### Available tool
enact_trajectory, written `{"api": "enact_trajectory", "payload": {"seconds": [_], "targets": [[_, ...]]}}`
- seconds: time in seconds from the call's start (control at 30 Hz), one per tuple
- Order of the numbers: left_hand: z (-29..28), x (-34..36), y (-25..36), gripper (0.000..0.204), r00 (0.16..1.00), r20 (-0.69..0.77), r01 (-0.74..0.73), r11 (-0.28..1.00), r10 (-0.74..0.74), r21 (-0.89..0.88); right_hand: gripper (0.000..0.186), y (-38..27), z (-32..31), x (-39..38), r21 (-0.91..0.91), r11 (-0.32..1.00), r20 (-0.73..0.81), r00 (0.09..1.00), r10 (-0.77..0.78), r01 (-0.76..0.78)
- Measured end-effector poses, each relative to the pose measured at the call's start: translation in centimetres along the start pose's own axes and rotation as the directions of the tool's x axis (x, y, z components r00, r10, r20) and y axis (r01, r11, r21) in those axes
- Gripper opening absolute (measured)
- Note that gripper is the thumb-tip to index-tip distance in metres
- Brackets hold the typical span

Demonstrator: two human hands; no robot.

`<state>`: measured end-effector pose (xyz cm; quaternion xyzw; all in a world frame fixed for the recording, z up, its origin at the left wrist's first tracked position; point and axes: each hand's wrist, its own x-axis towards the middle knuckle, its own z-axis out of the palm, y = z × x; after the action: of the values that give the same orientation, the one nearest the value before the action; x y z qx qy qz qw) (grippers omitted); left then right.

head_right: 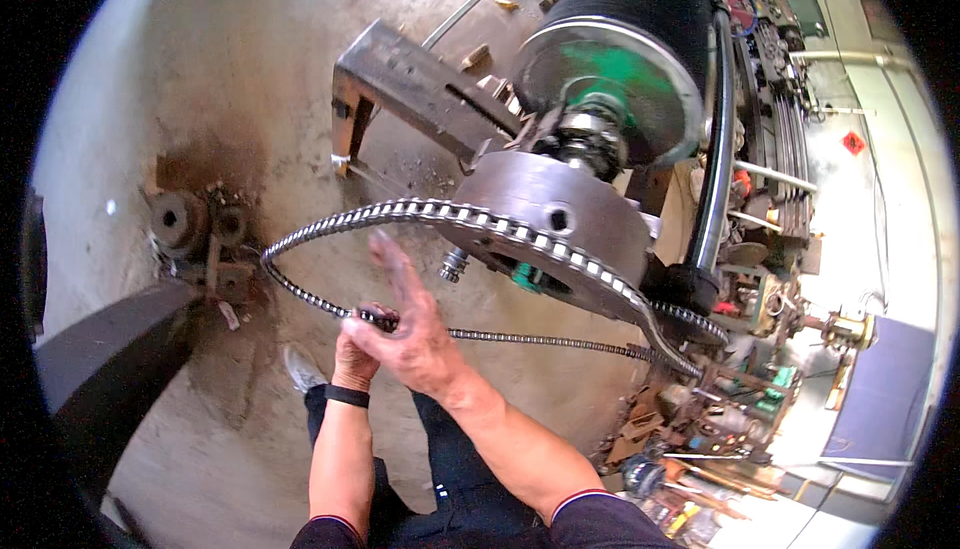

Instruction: The person adjusts a large black cylindrical component on a machine using a wrench and hammer, then inspects the surface by hand. They remove a metal plate and reposition the cylinder, continuing to inspect and adjust parts of the machine.

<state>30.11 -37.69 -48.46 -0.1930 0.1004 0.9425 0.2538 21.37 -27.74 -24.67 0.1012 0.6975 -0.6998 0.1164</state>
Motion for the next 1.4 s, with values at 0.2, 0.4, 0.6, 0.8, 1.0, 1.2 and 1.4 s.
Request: {"api": "enact_trajectory", "payload": {"seconds": [0.2,0.4,0.6,0.8,1.0,1.2,1.4], "targets": [[10.8,-1.2,3.9,0.06,0.999,-0.048,-0.003,0.998,0.007,0.067,0.061,-7.7,5.4,5.0,0.569,0.805,-0.256,0.966,-0.024,0.17],[15.4,-0.4,5.3,0.05,0.989,-0.103,-0.085,0.974,0.108,0.209,0.02,-17.2,6.6,1.6,0.664,0.697,-0.198,0.963,-0.185,0.27],[11.9,-3.7,2.5,0.04,0.942,-0.327,0.109,0.862,0.068,0.494,0.019,-15.0,4.1,-8.6,0.482,0.862,-0.098,0.987,-0.127,0.159],[-1.7,-9.1,3.9,0.036,0.768,-0.64,0.554,0.509,-0.009,0.658,0.035,6.5,1.4,-4.3,0.046,0.981,-0.47,0.863,0.186,-0.187],[-2.2,-24.5,13.7,0.047,0.713,-0.611,0.668,-0.067,0.346,0.741,0.018,16.3,-1.4,-7.7,0.431,0.694,-0.104,0.733,0.673,-0.576],[-0.5,-35.3,21.0,0.05,0.612,-0.559,0.674,-0.001,0.559,0.738,0.033,-14.2,16.9,-6.7,-0.285,0.893,0.367,0.9,-0.234,0.349],[4.4,-45.2,17.0,0.036,0.422,-0.611,0.353,0.499,0.67,0.791,0.043,-37.0,32.6,-13.4,0.008,-0.092,0.459,-0.085,-0.885,0.996]]}}
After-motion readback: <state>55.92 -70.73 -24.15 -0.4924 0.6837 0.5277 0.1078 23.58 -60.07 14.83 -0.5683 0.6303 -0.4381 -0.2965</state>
